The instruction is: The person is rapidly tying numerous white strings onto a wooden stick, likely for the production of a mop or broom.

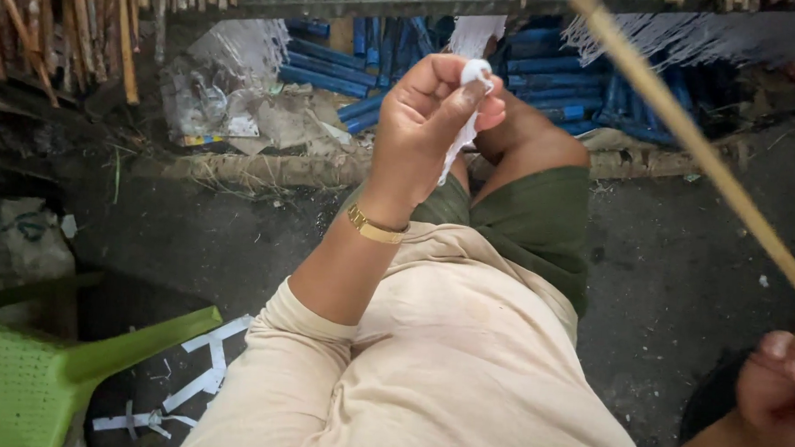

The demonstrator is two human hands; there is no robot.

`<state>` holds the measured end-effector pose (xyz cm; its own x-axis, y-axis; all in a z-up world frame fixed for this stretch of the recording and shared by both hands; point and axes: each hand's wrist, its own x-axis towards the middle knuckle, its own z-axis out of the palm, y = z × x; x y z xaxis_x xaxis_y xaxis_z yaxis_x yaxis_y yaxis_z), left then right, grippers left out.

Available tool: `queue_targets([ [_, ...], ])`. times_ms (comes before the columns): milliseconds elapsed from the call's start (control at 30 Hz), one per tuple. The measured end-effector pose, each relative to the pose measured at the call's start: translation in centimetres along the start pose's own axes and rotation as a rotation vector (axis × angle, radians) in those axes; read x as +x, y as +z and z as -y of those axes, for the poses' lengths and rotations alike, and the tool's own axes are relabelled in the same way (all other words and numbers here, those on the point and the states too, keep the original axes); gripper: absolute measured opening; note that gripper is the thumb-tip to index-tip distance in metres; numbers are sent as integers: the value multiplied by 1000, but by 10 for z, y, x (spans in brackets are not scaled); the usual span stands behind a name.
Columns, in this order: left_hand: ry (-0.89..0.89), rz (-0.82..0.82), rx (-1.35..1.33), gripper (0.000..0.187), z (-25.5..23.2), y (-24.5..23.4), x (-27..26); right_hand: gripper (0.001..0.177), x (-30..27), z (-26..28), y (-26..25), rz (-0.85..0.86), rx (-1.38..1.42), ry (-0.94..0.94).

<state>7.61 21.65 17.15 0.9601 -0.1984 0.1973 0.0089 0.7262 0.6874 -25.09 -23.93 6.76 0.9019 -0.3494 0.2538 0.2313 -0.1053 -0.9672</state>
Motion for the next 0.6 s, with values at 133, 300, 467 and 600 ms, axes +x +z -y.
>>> queue_targets([
  [133,-39,-54,49,17,0,-3,-1,17,20,20,62,-54,557,80],
  [300,-103,87,103,13,-6,13,-6,5,78,58,238,-143,156,-242],
  [467,-176,13,758,12,7,-10,-9,39,79,-82,277,-3,580,177],
  [600,-236,19,680,10,27,-38,-7,35,100,-11,273,250,-660,-231],
])
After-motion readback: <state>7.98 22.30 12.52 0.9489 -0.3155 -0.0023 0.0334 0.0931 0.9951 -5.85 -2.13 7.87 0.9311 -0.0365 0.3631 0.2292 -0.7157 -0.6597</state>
